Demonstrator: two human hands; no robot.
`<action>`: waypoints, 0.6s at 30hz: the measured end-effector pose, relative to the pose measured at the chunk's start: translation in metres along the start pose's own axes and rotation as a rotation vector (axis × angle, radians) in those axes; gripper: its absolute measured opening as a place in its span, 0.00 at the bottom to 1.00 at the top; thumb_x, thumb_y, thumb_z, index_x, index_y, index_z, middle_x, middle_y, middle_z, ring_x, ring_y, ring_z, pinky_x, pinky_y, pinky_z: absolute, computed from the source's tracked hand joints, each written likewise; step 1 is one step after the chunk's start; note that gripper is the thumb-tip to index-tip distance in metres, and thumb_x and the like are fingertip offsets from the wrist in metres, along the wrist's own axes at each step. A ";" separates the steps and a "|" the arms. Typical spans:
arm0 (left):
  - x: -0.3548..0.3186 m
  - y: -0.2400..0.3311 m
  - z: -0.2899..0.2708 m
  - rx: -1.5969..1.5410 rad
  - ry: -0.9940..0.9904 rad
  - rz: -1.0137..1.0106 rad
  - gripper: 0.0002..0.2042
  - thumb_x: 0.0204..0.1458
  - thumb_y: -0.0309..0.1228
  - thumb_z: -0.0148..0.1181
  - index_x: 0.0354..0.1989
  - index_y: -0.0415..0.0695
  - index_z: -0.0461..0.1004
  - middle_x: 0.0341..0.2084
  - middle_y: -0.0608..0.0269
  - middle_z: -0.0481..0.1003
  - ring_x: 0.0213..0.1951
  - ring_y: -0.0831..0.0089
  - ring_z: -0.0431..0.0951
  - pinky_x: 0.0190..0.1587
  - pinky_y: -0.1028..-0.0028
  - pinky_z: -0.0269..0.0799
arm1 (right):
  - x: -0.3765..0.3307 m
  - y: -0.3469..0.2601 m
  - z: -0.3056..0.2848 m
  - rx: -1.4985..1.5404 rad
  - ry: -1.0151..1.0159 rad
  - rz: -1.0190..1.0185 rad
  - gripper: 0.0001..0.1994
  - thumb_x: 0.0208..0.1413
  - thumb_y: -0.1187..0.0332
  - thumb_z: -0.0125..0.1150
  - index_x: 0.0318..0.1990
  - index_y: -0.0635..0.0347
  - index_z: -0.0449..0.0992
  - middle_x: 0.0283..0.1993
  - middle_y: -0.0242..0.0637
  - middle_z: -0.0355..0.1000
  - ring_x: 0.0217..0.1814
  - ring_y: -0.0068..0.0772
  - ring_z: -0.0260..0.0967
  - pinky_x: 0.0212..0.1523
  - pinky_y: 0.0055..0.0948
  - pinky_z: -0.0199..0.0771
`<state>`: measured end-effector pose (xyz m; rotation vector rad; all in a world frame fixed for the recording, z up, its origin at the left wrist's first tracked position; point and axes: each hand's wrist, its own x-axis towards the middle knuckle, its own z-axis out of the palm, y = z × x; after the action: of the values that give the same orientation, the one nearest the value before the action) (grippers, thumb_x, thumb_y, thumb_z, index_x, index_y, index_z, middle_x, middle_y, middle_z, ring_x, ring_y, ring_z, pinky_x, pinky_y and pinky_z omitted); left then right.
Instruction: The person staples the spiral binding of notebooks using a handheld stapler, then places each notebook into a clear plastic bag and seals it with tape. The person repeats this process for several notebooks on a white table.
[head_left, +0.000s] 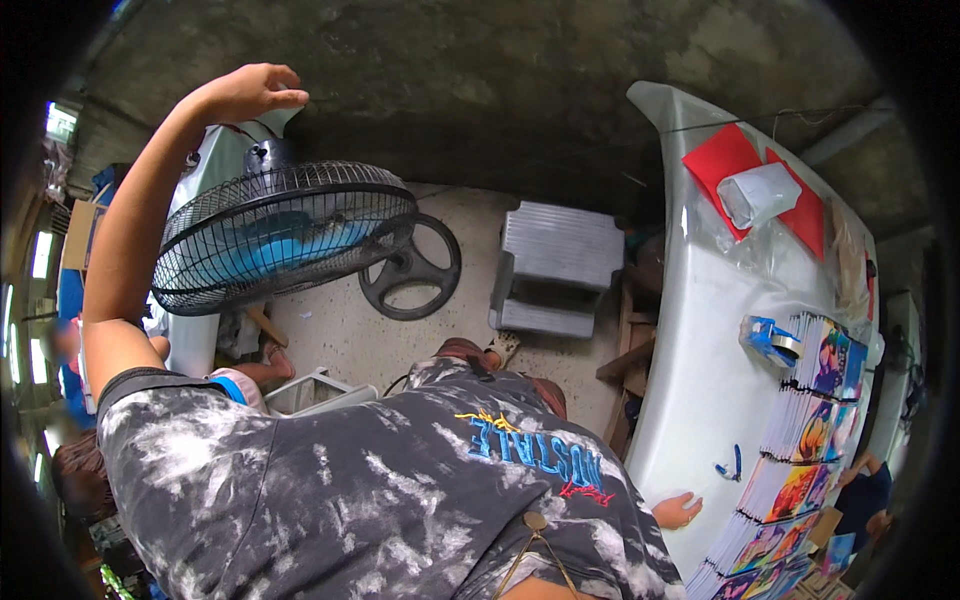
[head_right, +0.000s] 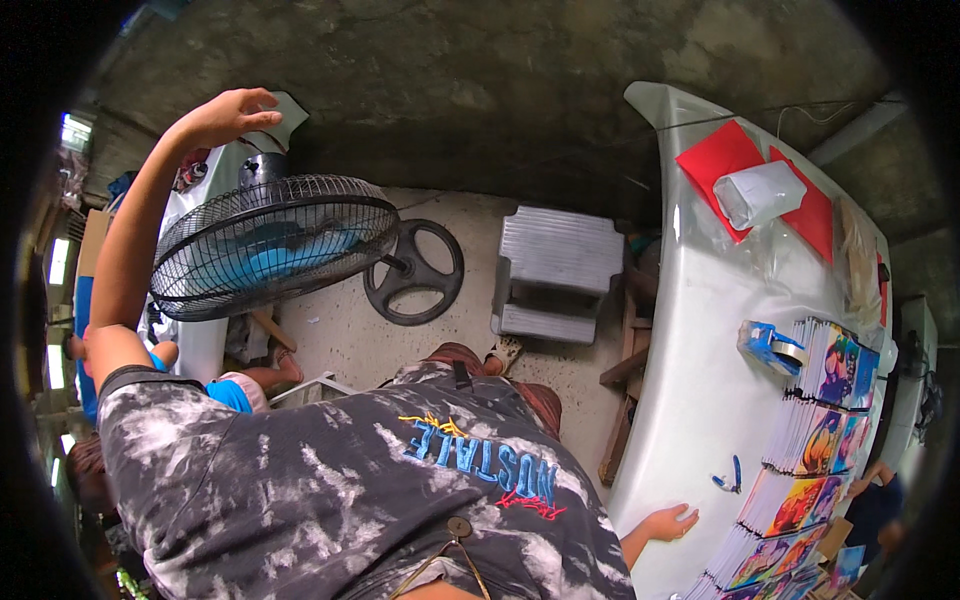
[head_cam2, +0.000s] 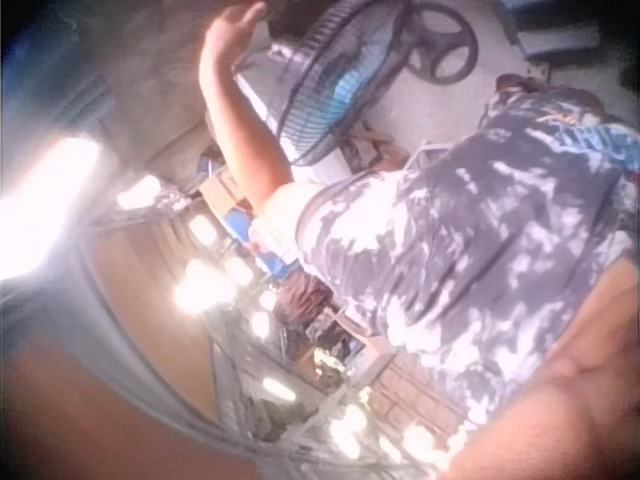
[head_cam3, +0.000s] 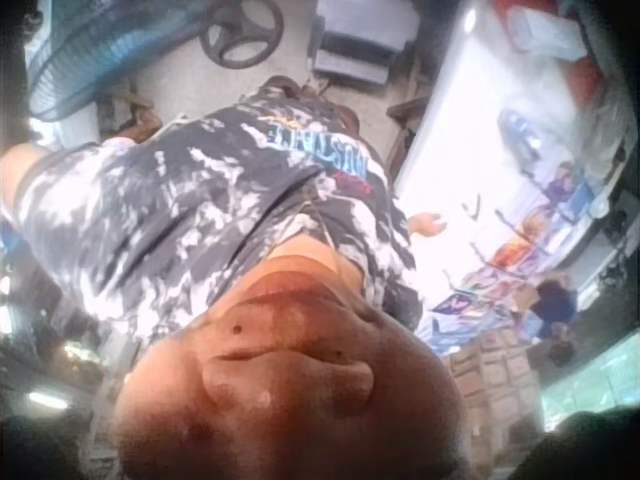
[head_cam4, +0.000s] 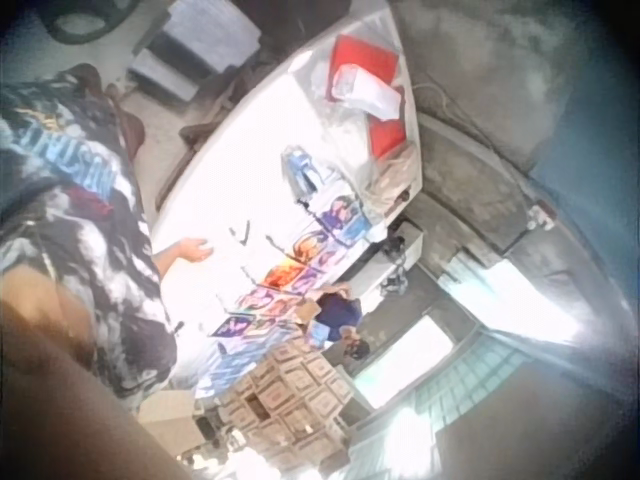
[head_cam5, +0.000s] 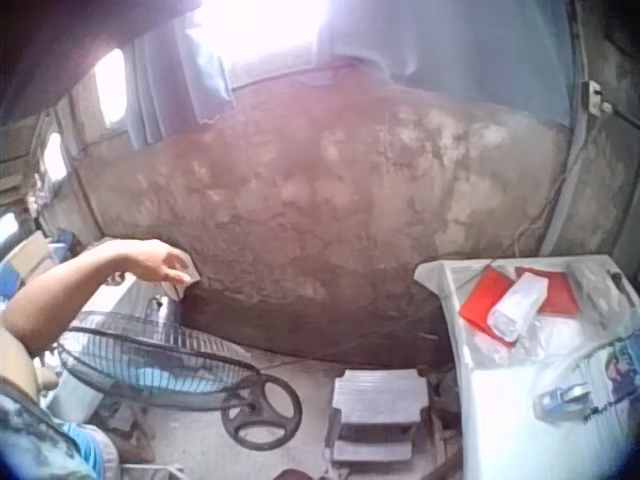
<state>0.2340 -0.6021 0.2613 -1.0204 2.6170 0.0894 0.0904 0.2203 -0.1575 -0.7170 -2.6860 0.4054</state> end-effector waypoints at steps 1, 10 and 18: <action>0.000 -0.001 0.003 0.037 -0.011 -0.013 0.28 0.52 0.51 0.52 0.50 0.39 0.69 0.43 0.47 0.73 0.45 0.57 0.75 0.47 0.65 0.70 | 0.000 0.000 -0.002 0.003 0.002 0.002 0.20 0.55 0.57 0.49 0.51 0.59 0.70 0.57 0.40 0.65 0.58 0.46 0.61 0.55 0.41 0.61; -0.025 0.084 0.031 0.138 -0.097 0.308 0.26 0.51 0.46 0.56 0.51 0.37 0.67 0.46 0.44 0.71 0.49 0.53 0.71 0.51 0.65 0.67 | -0.028 -0.069 -0.034 0.322 0.116 -0.187 0.18 0.54 0.71 0.52 0.52 0.67 0.67 0.54 0.49 0.65 0.57 0.45 0.62 0.58 0.40 0.59; -0.065 0.230 0.040 -0.145 -0.283 1.012 0.24 0.50 0.40 0.56 0.53 0.39 0.65 0.49 0.47 0.69 0.49 0.53 0.70 0.52 0.64 0.66 | -0.123 -0.321 -0.343 2.679 -1.650 -1.108 0.10 0.60 0.72 0.46 0.44 0.59 0.73 0.40 0.40 0.71 0.41 0.36 0.70 0.46 0.35 0.70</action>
<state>0.1362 -0.3828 0.2307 0.3508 2.5931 0.6020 0.1854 -0.0475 0.2362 -1.4794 -0.1118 -2.2240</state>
